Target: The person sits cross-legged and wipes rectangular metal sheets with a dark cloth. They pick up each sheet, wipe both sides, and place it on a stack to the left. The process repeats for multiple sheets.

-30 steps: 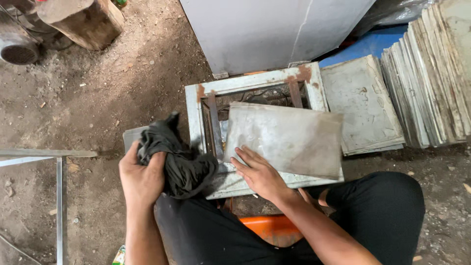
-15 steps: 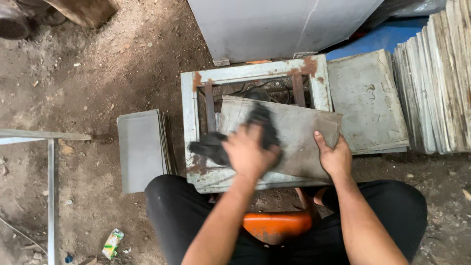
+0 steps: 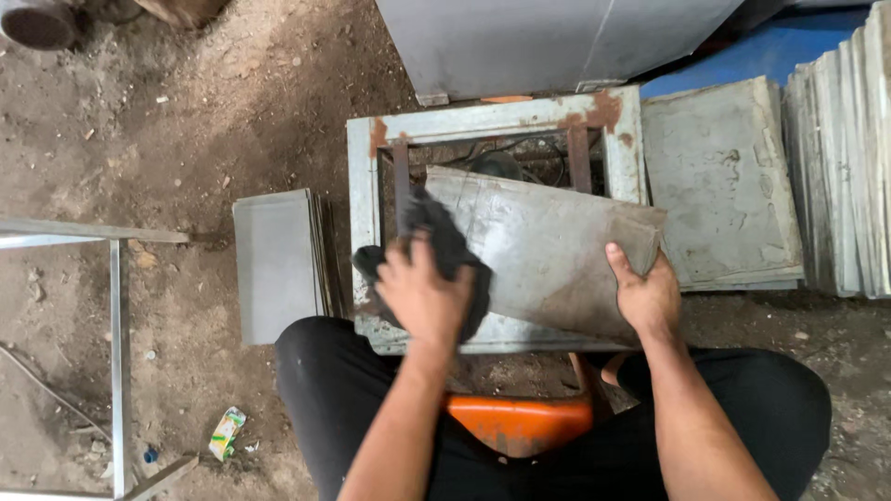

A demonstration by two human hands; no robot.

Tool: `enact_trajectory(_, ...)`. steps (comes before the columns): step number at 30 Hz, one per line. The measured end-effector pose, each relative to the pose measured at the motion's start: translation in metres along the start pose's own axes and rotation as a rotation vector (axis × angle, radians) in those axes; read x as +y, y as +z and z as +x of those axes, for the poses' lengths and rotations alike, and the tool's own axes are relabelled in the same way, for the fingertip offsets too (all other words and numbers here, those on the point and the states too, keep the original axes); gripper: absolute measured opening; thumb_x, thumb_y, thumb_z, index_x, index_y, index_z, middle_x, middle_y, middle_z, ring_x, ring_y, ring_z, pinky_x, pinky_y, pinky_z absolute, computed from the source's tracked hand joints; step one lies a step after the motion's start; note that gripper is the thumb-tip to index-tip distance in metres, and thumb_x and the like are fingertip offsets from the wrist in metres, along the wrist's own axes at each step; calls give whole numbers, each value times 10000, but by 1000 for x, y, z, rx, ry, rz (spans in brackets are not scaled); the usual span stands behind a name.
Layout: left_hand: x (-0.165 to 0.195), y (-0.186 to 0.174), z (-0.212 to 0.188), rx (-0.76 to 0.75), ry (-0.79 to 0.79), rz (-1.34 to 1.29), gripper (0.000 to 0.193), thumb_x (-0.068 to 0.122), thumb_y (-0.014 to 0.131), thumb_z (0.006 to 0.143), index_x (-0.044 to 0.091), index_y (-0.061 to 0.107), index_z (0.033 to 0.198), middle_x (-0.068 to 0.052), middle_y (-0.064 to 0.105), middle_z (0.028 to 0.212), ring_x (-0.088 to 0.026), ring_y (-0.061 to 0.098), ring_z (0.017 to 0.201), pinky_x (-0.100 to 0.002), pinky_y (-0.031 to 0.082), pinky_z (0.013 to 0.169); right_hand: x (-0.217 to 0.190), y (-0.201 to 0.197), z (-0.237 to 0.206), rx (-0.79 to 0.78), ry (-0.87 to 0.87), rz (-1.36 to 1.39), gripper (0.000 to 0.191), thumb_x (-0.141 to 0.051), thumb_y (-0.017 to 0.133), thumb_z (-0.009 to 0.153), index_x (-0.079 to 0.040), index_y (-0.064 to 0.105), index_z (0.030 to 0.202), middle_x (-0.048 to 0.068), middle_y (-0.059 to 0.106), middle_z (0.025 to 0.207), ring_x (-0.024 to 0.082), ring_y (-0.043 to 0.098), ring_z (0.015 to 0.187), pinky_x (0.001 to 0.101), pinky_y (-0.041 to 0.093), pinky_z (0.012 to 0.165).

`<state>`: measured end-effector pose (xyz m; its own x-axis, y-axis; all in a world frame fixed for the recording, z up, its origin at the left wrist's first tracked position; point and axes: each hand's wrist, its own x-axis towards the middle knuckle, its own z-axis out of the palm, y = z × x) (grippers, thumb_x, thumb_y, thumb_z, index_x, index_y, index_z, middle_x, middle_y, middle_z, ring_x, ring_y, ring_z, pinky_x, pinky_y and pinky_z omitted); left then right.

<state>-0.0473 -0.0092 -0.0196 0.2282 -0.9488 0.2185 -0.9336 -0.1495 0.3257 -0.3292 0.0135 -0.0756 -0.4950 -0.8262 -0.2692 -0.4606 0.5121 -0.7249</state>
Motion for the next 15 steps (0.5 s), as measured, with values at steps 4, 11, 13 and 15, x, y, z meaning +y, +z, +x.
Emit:
enact_trajectory(4, 98, 7, -51, -489, 208, -167, 715, 426, 874, 652, 208, 606, 1277, -165, 603, 1143, -391, 577, 1068, -577, 453, 843, 21, -4, 10, -70, -75, 28, 558, -509, 729, 922, -78, 683, 1274, 208, 730, 1165, 388, 681, 1110, 461, 518, 932)
enact_trajectory(11, 35, -8, -20, -460, 208, -188, 678, 361, 901, 616, 203, 657, 1228, -149, 627, 1126, -367, 585, 1054, -554, 470, 860, 22, 3, 9, -17, -52, -13, 494, -441, 700, 944, -87, 705, 1288, 204, 740, 1171, 389, 695, 1119, 463, 531, 930)
enact_trajectory(13, -16, -18, 17, -220, -39, -116, 571, 266, 827, 676, 152, 657, 1210, -153, 650, 1086, -318, 639, 962, -476, 546, 819, 13, 3, 5, -13, -62, 14, 541, -522, 725, 941, -97, 708, 1274, 188, 745, 1171, 382, 698, 1117, 460, 529, 925)
enact_trajectory(15, -29, -19, 40, 52, -43, 67, 732, 339, 908, 610, 31, 615, 1206, -242, 629, 1090, -412, 610, 946, -557, 515, 753, 5, 3, 3, 7, -96, 11, 551, -531, 727, 939, -100, 700, 1280, 185, 745, 1173, 392, 696, 1114, 465, 531, 916)
